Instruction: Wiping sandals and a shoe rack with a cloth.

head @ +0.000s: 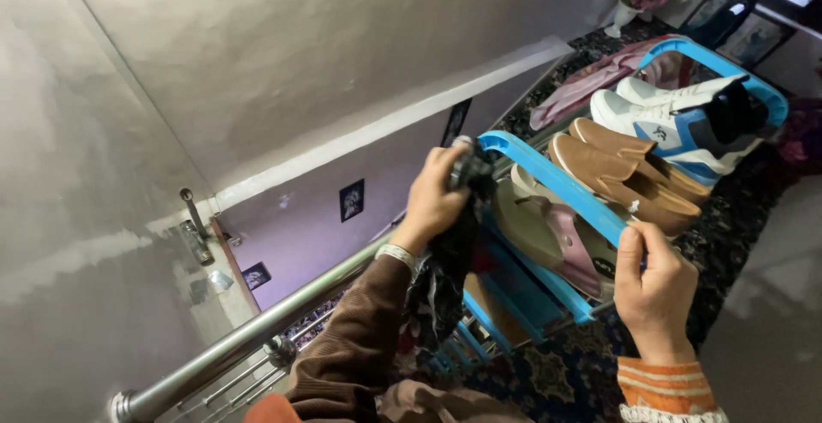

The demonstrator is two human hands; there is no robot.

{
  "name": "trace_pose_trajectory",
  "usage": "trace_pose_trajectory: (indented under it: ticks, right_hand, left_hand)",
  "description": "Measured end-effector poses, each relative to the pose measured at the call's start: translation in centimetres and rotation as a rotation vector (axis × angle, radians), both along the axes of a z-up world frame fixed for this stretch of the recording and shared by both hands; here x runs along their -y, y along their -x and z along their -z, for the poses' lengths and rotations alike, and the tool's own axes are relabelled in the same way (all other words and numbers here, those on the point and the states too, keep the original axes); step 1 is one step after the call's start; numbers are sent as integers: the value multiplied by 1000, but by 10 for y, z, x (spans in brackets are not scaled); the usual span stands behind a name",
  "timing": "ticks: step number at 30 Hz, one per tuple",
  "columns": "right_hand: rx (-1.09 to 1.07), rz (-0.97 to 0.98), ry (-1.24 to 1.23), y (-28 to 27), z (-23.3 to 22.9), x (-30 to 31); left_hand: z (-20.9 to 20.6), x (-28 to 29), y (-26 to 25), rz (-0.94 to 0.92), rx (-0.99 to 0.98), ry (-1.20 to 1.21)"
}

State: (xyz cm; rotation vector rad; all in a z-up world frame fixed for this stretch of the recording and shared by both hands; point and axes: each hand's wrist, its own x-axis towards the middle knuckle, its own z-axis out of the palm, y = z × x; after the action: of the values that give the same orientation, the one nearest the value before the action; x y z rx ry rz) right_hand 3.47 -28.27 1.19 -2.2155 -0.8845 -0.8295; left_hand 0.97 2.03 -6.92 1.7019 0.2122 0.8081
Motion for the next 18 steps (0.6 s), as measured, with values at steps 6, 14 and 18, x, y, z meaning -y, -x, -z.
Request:
trace_pose_trajectory:
  ticks: [6, 14, 18]
  right_hand:
    - [-75, 199, 357, -5, -28, -16]
    - [148, -3, 605, -40, -45, -135]
    - [100, -44, 625, -54, -38, -144]
  left_hand:
    - [-26, 14, -4, -38, 1, -449]
    - [-49, 27, -5, -199, -186, -638]
    - [-17, 16, -23, -166, -189, -492]
